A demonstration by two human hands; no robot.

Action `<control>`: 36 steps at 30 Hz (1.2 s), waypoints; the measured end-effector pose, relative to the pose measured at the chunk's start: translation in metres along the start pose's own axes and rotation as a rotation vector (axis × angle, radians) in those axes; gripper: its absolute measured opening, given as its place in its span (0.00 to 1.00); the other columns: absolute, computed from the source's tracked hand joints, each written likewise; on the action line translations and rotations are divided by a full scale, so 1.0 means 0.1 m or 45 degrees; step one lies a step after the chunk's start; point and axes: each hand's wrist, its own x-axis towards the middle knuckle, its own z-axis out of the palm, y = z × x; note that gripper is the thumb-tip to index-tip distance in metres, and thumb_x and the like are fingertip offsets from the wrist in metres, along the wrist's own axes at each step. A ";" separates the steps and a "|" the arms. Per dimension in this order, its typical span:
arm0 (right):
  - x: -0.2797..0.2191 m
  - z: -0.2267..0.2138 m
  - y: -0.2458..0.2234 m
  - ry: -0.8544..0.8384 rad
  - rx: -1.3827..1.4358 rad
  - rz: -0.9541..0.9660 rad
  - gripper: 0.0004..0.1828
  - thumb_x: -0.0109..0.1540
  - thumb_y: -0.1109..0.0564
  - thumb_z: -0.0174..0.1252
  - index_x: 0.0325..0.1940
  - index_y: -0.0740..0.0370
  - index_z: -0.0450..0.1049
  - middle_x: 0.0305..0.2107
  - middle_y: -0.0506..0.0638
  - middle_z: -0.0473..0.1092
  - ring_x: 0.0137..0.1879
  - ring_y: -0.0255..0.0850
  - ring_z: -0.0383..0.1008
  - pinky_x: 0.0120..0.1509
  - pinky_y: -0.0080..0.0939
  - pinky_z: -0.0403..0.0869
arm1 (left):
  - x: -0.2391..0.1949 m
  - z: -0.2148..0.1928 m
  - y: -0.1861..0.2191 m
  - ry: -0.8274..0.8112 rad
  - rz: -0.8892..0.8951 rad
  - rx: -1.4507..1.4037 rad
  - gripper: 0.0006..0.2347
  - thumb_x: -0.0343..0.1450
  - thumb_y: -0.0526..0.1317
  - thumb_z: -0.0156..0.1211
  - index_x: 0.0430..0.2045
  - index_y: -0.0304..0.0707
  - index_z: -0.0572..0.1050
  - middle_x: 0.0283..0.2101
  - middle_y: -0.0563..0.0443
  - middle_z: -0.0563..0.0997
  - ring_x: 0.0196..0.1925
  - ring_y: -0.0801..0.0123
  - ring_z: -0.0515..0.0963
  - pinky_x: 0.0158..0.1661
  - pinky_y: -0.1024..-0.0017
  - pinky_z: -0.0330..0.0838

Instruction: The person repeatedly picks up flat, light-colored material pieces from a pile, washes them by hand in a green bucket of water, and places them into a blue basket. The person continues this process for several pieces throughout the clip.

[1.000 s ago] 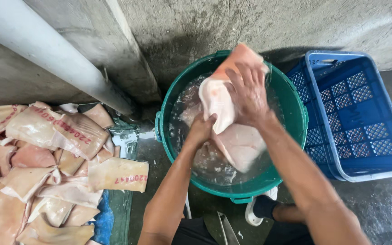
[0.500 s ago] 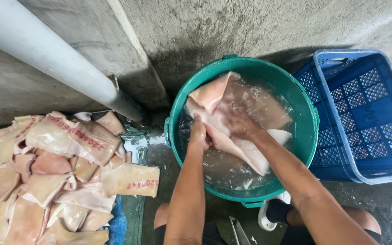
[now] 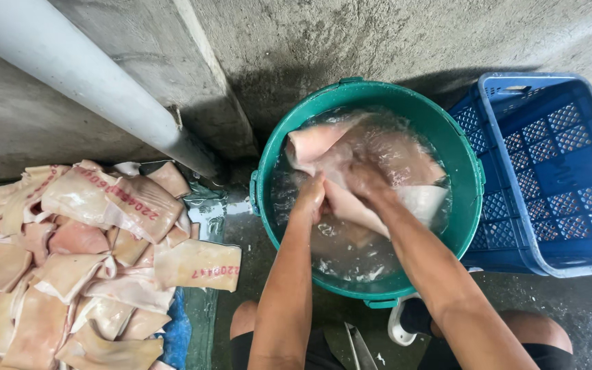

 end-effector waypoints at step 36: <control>-0.18 0.32 0.24 0.724 -0.478 -0.342 0.31 0.72 0.41 0.37 0.73 0.63 0.56 0.74 0.64 0.46 0.77 0.66 0.47 0.79 0.70 0.45 | -0.88 -0.11 0.19 0.130 0.776 1.074 0.32 0.72 0.34 0.51 0.71 0.25 0.42 0.72 0.22 0.55 0.75 0.41 0.58 0.70 0.61 0.52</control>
